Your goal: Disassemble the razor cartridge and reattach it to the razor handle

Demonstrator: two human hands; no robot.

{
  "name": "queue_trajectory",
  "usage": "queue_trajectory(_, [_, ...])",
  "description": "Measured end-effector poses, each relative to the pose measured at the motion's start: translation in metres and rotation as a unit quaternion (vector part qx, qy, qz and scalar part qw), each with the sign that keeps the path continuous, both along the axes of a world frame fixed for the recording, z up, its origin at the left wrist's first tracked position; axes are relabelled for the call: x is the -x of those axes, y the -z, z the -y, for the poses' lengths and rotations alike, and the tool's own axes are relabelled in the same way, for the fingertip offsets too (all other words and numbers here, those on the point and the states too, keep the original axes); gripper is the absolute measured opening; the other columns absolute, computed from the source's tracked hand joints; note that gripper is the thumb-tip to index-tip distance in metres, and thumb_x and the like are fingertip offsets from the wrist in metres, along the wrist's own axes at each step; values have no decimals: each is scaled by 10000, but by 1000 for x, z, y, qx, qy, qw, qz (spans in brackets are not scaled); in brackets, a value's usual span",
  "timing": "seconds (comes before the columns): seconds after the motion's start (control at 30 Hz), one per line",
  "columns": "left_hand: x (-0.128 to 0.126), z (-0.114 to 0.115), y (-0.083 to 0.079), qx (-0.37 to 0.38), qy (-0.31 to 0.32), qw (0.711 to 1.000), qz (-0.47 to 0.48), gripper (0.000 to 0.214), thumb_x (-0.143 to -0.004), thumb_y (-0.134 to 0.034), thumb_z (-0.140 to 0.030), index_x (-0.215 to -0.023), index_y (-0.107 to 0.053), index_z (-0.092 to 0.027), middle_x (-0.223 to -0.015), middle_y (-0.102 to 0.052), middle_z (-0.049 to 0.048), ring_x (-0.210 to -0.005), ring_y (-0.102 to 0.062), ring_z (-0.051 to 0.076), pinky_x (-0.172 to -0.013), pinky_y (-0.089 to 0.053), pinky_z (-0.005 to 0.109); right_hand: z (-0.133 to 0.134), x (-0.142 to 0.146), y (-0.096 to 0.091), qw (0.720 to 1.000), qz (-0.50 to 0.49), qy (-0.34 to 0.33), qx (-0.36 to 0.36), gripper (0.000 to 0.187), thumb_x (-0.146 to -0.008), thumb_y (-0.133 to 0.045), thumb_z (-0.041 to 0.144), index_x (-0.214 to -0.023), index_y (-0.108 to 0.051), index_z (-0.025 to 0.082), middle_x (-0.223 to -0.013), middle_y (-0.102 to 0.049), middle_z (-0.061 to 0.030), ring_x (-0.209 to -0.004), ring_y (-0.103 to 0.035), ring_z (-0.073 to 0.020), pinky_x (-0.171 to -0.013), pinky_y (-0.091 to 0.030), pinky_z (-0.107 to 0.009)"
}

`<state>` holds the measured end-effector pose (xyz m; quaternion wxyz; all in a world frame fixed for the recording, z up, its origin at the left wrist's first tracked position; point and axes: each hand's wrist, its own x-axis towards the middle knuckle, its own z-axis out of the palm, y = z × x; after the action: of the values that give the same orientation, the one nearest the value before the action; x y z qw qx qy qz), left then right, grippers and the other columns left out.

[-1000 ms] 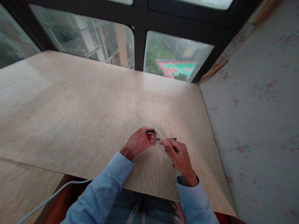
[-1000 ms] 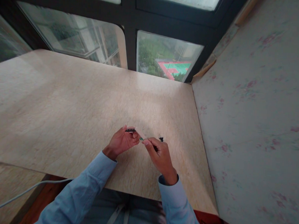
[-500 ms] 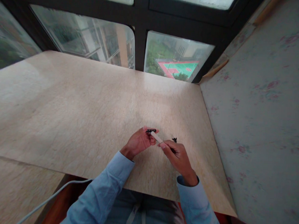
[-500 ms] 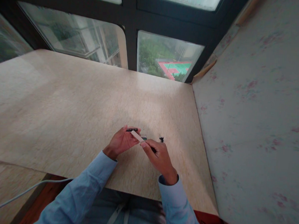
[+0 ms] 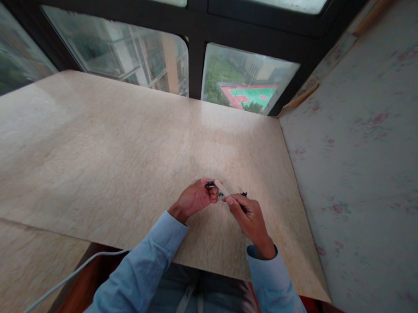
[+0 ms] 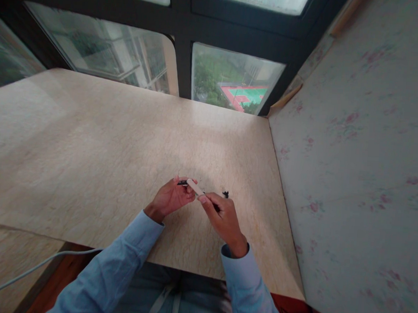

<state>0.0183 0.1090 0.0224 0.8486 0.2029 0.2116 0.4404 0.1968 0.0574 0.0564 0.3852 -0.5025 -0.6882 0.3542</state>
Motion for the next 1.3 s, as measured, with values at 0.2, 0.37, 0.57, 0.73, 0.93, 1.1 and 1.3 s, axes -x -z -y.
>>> queue_trajectory(0.2, [0, 0, 0, 3, -19, 1000, -20, 315, -761, -737, -421, -837, -739, -115, -836, -704, 72, -618, -599, 117, -629, -471, 266, 0, 3, -2, 999, 15, -35, -3, 387, -963, -467, 427, -786, -693, 167, -596, -484, 15, -525, -416, -105, -497, -308, -242])
queue_trajectory(0.37, [-1, -1, -1, 3, 3, 1000, -24, 391, -786, -712, -459, -876, -744, -80, -710, -669, 69, -599, -588, 128, -613, -456, 265, 0, 4, -2, 999, 19, -30, -18, 346, -970, -471, 389, -879, -716, 162, -625, -527, 10, -536, -441, -106, -517, -318, -243])
queue_trajectory(0.57, [-2, -1, 0, 7, 1, 1000, -26, 393, -799, -703, -460, -896, -746, -81, -728, -666, 68, -602, -576, 120, -643, -454, 278, -1, 4, 2, 999, 19, -36, -18, 329, -968, -485, 390, -950, -732, 173, -651, -585, 3, -546, -474, -110, -525, -334, -240])
queue_trajectory(0.73, [-2, -1, 2, 5, 2, 1000, -30, 394, -786, -719, -456, -904, -743, -81, -743, -665, 68, -611, -579, 117, -646, -450, 278, 0, 4, 0, 999, 19, -24, -23, 328, -967, -485, 382, -922, -732, 170, -639, -563, 7, -528, -448, -104, -512, -325, -242])
queue_trajectory(0.93, [-3, -1, 2, 4, -4, 999, -33, 367, -801, -707, -442, -893, -739, -88, -729, -661, 66, -611, -577, 116, -634, -444, 274, 0, 4, -1, 1000, 6, -14, -20, 343, -965, -482, 403, -927, -738, 178, -634, -561, 7, -524, -444, -106, -502, -319, -244])
queue_trajectory(1.1, [-3, -1, 2, -7, -1, 999, -38, 377, -786, -717, -444, -904, -738, -86, -718, -661, 65, -600, -572, 119, -651, -454, 291, 0, 4, -1, 999, 7, -39, -7, 322, -961, -491, 384, -939, -739, 178, -621, -539, 13, -531, -439, -104, -508, -315, -244])
queue_trajectory(1.3, [-3, 0, -1, -15, 0, 1000, -13, 413, -708, -787, -445, -889, -727, -79, -688, -616, 41, -616, -563, 111, -611, -429, 260, 3, 0, 2, 996, -86, 39, 4, 315, -939, -522, 423, -932, -718, 176, -554, -413, 49, -465, -332, -91, -450, -258, -239])
